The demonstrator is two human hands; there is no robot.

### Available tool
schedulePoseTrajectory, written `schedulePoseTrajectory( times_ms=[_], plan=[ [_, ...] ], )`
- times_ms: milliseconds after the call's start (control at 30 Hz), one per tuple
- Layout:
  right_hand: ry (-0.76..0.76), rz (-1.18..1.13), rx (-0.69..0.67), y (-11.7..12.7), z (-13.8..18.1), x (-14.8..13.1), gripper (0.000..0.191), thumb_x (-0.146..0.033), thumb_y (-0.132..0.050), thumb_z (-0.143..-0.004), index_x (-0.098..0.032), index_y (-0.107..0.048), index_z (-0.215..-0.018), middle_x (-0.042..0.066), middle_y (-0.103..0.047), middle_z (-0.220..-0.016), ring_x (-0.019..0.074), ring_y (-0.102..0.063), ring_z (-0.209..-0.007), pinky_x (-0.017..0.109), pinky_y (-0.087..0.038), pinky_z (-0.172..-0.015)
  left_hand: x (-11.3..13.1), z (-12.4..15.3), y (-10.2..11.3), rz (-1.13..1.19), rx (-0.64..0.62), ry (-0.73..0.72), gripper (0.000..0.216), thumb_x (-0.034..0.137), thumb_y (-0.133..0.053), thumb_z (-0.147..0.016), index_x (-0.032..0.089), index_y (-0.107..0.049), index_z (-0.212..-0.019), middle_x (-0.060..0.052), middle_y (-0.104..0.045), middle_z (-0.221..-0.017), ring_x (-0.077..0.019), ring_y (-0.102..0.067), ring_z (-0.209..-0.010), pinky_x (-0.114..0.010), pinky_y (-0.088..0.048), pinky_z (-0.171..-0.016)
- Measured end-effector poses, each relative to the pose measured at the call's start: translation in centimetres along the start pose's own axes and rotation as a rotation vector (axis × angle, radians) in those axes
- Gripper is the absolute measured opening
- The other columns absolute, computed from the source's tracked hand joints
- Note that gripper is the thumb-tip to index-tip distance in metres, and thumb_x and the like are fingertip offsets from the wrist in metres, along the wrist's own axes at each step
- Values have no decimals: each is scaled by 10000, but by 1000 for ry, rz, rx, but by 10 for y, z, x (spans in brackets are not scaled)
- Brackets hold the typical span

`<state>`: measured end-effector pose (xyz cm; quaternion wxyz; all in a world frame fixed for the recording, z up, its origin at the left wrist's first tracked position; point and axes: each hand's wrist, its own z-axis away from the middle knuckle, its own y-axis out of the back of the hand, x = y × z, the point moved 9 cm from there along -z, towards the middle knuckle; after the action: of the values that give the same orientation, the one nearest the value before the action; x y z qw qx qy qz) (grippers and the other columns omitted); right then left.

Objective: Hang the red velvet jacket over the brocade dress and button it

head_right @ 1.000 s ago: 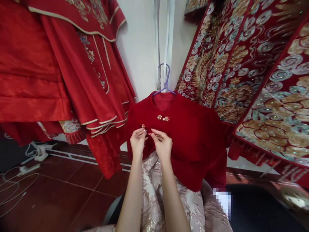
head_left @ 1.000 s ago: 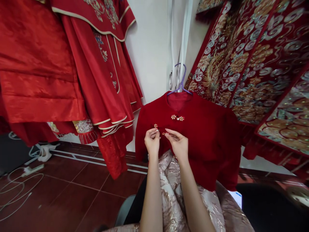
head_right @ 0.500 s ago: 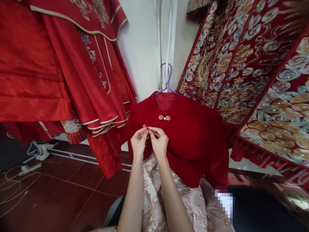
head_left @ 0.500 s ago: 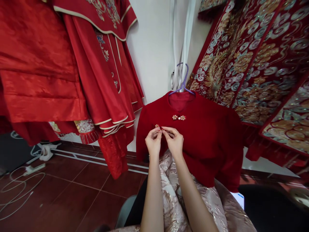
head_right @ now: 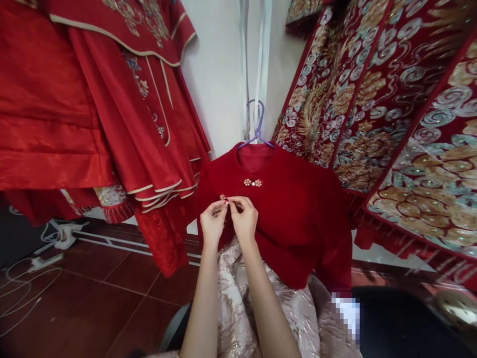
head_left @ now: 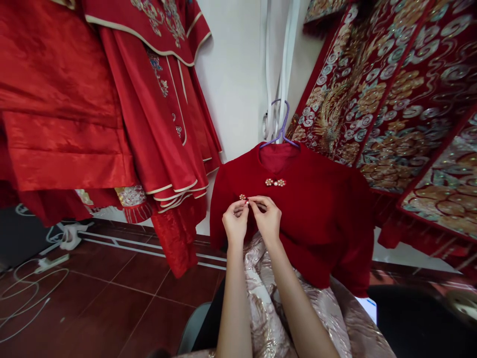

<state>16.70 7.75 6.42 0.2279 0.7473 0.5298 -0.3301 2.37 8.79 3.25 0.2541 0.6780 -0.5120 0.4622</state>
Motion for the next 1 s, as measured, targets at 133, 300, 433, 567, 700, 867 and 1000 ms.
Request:
schedulePoseTrajectory(
  times_ms=[133,300,433,567,700,867,1000],
  plan=[
    [-63,-34,-47,3,-3,9,210,-279,-541,-844,-184,-713,-919,65,-703,-965,165,-669,-852,297,-553,-813,3,-2,-2,-10,-68,-30,181,207,-631,-800,126,-674,-956,-102,-716,-966,-153,-673,-870,-267,-523,-826],
    [-330,-100,-195,40,10,35,254,-339,-589,-803,-181,-701,-967,75,-714,-1012,190,-698,-860,332,-573,-811,-4,-7,7,-123,-148,38,188,152,-586,-820,142,-651,-996,-94,-708,-990,-151,-664,-894,-273,-507,-853],
    [-525,-52,-256,81,29,47,304,-356,-604,-782,-164,-671,-1008,87,-707,-941,176,-704,-717,307,-592,-681,-18,-5,17,-408,-221,108,188,96,-602,-774,147,-651,-948,-96,-697,-978,-171,-658,-890,-296,-486,-870],
    [-629,93,-387,81,44,56,271,-310,-549,-806,-173,-660,-1012,78,-685,-897,153,-671,-631,268,-562,-538,-39,3,16,-483,-328,243,229,35,-611,-717,133,-612,-924,-83,-673,-865,-159,-644,-773,-282,-498,-766],
    [-550,179,-483,56,49,61,230,-220,-510,-813,-171,-635,-1000,69,-670,-890,150,-649,-748,255,-547,-603,-43,6,10,-322,-415,263,240,2,-587,-708,142,-595,-903,-50,-661,-806,-131,-633,-745,-256,-498,-740],
    [-469,250,-569,43,53,68,217,-267,-634,-758,-151,-646,-940,55,-689,-814,152,-644,-752,279,-516,-741,-44,6,15,-302,-416,296,260,-57,-623,-619,133,-623,-796,-55,-657,-832,-125,-621,-762,-246,-499,-742],
    [-496,203,-617,42,58,74,265,-327,-714,-690,-153,-689,-888,62,-717,-829,160,-654,-761,277,-511,-748,-54,12,11,-278,-488,359,252,-72,-601,-611,119,-633,-771,-48,-659,-781,-114,-617,-717,-242,-505,-723]
  ],
)
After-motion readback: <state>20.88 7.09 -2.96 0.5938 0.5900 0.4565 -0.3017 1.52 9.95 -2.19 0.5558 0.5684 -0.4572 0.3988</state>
